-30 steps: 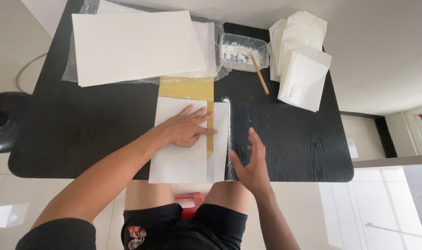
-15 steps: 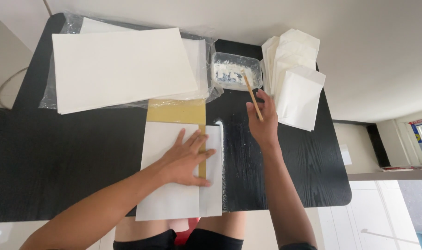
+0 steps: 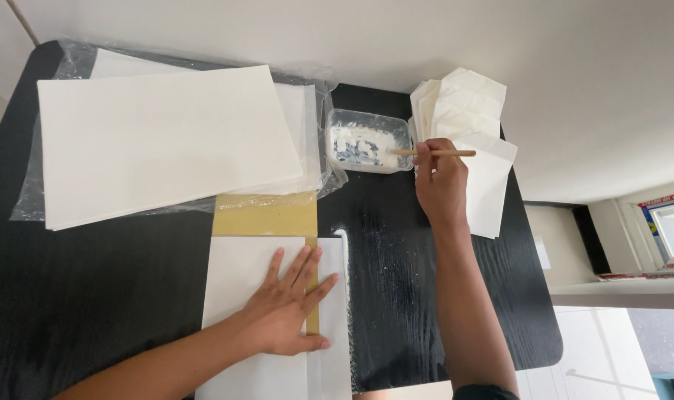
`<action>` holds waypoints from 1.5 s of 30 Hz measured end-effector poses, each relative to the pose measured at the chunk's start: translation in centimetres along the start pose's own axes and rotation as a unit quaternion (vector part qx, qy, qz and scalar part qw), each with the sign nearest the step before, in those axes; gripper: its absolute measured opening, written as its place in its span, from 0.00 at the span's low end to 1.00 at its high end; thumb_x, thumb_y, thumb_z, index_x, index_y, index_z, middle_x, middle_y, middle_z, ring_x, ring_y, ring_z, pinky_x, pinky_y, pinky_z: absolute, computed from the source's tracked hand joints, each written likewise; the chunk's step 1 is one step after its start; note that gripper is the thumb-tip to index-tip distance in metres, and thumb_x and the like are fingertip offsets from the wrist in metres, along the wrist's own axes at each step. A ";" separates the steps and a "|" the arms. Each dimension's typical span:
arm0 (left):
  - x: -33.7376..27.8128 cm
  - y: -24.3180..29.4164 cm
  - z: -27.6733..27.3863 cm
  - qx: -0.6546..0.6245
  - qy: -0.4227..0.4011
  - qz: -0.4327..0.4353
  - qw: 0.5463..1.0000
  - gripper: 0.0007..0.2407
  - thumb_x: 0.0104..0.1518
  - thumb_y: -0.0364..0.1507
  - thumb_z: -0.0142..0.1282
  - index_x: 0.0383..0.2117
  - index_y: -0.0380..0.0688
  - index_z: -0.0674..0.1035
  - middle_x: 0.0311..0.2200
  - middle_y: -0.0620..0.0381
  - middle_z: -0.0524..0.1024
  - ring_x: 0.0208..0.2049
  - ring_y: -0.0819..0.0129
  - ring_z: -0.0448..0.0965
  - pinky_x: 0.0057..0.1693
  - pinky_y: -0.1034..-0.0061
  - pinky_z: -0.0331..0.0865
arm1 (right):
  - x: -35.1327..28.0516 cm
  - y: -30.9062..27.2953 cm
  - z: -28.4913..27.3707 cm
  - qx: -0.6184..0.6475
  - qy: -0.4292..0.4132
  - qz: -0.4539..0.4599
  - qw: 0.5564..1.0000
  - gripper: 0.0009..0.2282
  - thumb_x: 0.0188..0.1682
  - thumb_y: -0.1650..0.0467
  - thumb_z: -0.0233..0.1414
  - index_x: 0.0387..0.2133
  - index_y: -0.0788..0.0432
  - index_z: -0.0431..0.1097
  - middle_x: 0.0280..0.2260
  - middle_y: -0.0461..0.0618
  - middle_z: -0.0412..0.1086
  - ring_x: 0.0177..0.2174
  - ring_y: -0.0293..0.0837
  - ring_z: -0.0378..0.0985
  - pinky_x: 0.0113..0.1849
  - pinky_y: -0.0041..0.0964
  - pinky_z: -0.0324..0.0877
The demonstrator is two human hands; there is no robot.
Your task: The person applies a white substance to the edges and corners of paper using a brush, folds the paper, and then positions and presses a sheet of paper onto a cardboard base.
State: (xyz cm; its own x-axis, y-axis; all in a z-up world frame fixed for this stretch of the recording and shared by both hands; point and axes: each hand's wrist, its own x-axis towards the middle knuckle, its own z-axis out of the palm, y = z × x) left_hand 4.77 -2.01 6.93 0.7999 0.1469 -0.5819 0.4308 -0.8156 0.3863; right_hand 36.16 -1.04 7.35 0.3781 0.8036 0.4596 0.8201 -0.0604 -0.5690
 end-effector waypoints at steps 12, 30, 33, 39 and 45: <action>5.5 -3.9 8.3 0.200 0.539 0.090 0.813 0.50 0.43 0.72 0.36 0.70 0.54 0.44 0.73 0.36 0.29 0.74 0.42 0.24 0.71 0.42 0.19 | 1.2 0.8 1.4 0.232 0.208 0.226 0.923 0.11 0.58 0.64 0.48 0.32 0.60 0.69 0.28 0.53 0.77 0.27 0.45 0.86 0.34 0.32 0.87; 0.4 -0.7 0.8 0.001 0.023 0.020 1.000 0.41 0.55 0.61 0.36 0.73 0.60 0.38 0.72 0.41 0.16 0.72 0.43 0.12 0.67 0.38 0.10 | -1.1 0.0 1.5 0.123 0.099 -0.006 0.987 0.09 0.63 0.68 0.41 0.44 0.62 0.65 0.36 0.54 0.74 0.34 0.43 0.80 0.41 0.35 0.77; 0.5 -0.9 0.9 -0.005 0.028 0.026 0.999 0.42 0.55 0.61 0.37 0.73 0.59 0.38 0.72 0.40 0.17 0.72 0.43 0.12 0.67 0.39 0.09 | 0.2 -0.6 1.3 0.081 0.029 0.003 0.996 0.11 0.62 0.66 0.39 0.43 0.61 0.65 0.36 0.53 0.72 0.33 0.43 0.79 0.38 0.38 0.75; 0.2 -0.7 0.2 -0.007 0.010 0.022 1.000 0.42 0.55 0.60 0.36 0.73 0.59 0.37 0.72 0.42 0.16 0.72 0.43 0.11 0.67 0.39 0.09 | 1.6 0.8 2.5 0.058 0.030 -0.015 0.998 0.11 0.63 0.66 0.39 0.43 0.61 0.66 0.32 0.51 0.74 0.33 0.45 0.79 0.36 0.40 0.74; 0.1 -0.7 -0.1 -0.016 0.001 0.022 1.000 0.42 0.54 0.61 0.34 0.73 0.60 0.37 0.73 0.43 0.15 0.72 0.44 0.11 0.67 0.39 0.09 | 2.4 1.9 3.1 0.076 -0.009 0.007 0.997 0.12 0.62 0.64 0.39 0.43 0.60 0.65 0.34 0.51 0.73 0.33 0.43 0.77 0.38 0.38 0.73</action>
State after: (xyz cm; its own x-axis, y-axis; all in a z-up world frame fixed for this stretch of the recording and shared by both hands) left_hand 4.59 -1.35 6.66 0.8193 0.1130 -0.5621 0.4085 -0.8031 0.4339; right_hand 37.28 2.62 5.32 0.3802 0.8138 0.4396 0.7398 0.0177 -0.6726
